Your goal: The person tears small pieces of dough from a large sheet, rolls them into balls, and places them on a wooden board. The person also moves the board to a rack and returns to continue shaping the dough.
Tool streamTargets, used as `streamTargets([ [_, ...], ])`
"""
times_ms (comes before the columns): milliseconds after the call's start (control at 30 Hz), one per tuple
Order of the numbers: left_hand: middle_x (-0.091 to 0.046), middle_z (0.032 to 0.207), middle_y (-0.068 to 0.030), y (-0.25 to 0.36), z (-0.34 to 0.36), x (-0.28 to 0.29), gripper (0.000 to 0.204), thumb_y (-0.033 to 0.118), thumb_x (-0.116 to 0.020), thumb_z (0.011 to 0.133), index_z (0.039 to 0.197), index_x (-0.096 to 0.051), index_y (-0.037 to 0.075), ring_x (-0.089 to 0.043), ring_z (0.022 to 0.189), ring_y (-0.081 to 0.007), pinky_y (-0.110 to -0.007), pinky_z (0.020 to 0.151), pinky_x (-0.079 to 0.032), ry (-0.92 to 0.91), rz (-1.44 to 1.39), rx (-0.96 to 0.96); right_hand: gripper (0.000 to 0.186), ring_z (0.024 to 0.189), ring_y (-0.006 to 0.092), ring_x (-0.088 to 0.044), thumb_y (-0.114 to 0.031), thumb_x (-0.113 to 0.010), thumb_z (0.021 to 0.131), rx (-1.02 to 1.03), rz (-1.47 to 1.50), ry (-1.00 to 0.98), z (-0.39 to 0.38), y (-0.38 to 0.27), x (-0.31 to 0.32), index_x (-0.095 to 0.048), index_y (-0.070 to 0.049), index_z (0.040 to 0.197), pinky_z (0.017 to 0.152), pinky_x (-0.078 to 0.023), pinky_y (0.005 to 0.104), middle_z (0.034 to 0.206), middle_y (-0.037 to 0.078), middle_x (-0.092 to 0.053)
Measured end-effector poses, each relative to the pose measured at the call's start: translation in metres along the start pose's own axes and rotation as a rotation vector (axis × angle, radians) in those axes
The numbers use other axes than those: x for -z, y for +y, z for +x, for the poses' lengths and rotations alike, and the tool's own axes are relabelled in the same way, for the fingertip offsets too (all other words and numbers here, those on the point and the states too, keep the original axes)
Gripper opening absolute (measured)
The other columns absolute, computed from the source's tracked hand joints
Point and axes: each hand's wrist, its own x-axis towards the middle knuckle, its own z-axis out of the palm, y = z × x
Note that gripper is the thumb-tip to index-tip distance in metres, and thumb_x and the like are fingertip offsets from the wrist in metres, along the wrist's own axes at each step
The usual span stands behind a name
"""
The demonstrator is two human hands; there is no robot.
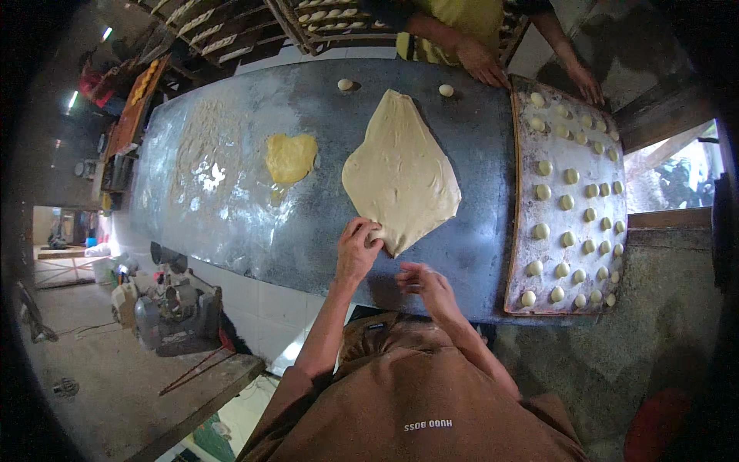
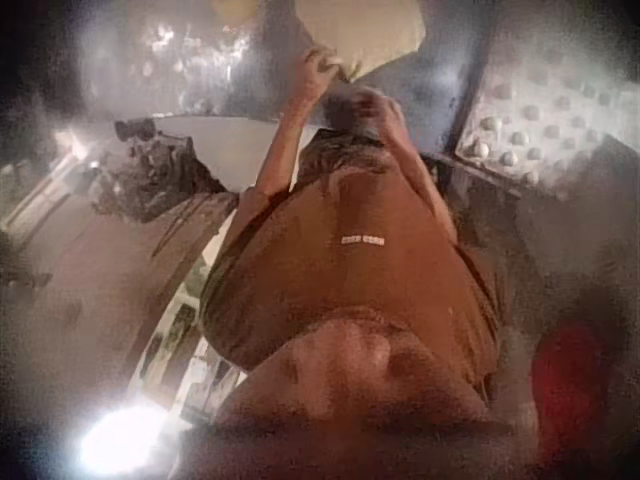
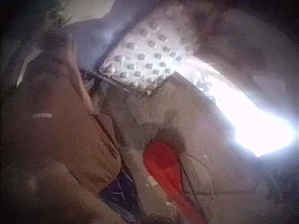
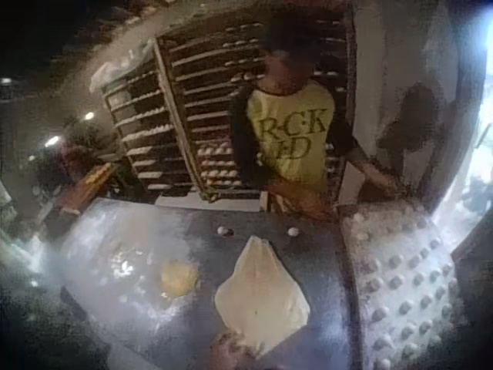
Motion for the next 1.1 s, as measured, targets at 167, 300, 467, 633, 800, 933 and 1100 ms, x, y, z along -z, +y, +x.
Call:
streamTargets([
  [167,-0.068,0.111,-0.0149,0.036,-0.034,0.022,0.04,0.004,-0.07,0.086,0.124,-0.058,0.003,-0.071,0.089,-0.0312,-0.04,0.076,-0.058,0.1,-0.127,0.015,0.045,0.094,0.0143,-0.062,-0.038,-0.048,0.108,-0.184,0.197,0.214,0.053,-0.006,-0.075,-0.064,0.003,0.119,0.083,-0.051,0.0315,0.102,0.005,-0.067],
  [300,-0.073,0.105,-0.0211,0.048,-0.053,0.091,0.041,0.018,-0.06,0.099,0.131,-0.052,-0.007,-0.073,0.084,-0.0241,-0.036,0.079,-0.058,-0.137,-0.437,0.313,0.036,0.07,0.0234,-0.063,-0.031,-0.052,0.107,0.084,-0.429,0.158,0.052,0.003,-0.088,-0.065,0.002,0.105,0.064,-0.049,0.0389,0.081,0.008,-0.067],
  [467,-0.073,0.094,-0.0138,-0.006,-0.013,0.034,0.037,0.031,-0.05,0.101,0.111,-0.063,-0.003,-0.071,0.076,-0.0237,-0.036,0.08,-0.057,-0.564,-1.208,0.955,0.018,0.074,0.0472,-0.06,-0.016,-0.054,0.101,0.376,-1.137,0.46,0.021,0.005,-0.108,-0.059,0.001,0.095,0.065,-0.047,0.0504,0.081,0.025,-0.062],
  [633,-0.05,0.067,0.0007,-0.037,0.004,-0.017,0.023,0.024,-0.045,0.099,0.088,-0.056,0.007,-0.043,0.051,-0.0144,-0.028,0.056,-0.045,-0.776,-1.899,1.189,0.017,0.077,0.0435,-0.063,-0.016,-0.058,0.097,0.253,-1.296,0.204,-0.019,-0.007,-0.122,-0.061,0.001,0.098,0.067,-0.046,0.0505,0.081,0.022,-0.062],
  [800,-0.051,0.068,0.0009,-0.036,-0.006,0.003,0.017,0.02,-0.048,0.097,0.091,-0.058,0.006,-0.041,0.048,-0.013,-0.027,0.045,-0.037,-0.584,-1.049,0.959,0.026,0.095,0.02,-0.062,-0.022,-0.053,0.103,0.443,-0.66,-0.266,-0.024,-0.075,-0.16,-0.061,0.002,0.109,0.086,-0.049,0.0375,0.096,0.015,-0.066],
  [933,-0.065,0.08,-0.02,-0.037,-0.043,0.02,0.037,0.034,-0.055,0.098,0.092,-0.063,-0.002,-0.065,0.074,-0.04,-0.05,0.068,-0.053,-0.462,-0.041,-0.144,0.031,0.088,0.015,-0.056,-0.028,-0.051,0.106,0.298,-0.395,-0.306,0.063,-0.077,-0.15,-0.063,-0.002,0.095,0.08,-0.048,0.0332,0.091,0.003,-0.063],
  [1100,-0.062,0.11,-0.0235,0.104,-0.033,0.153,0.023,0.023,-0.056,0.094,0.099,-0.064,0.002,-0.059,0.109,-0.0395,-0.052,0.099,-0.042,-0.882,-0.253,-0.473,0.042,0.08,0.0146,-0.053,-0.036,-0.045,0.108,0.139,-0.474,-0.486,0.085,-0.026,-0.127,-0.059,-0.002,0.086,0.077,-0.046,0.0326,0.081,0.003,-0.058],
])
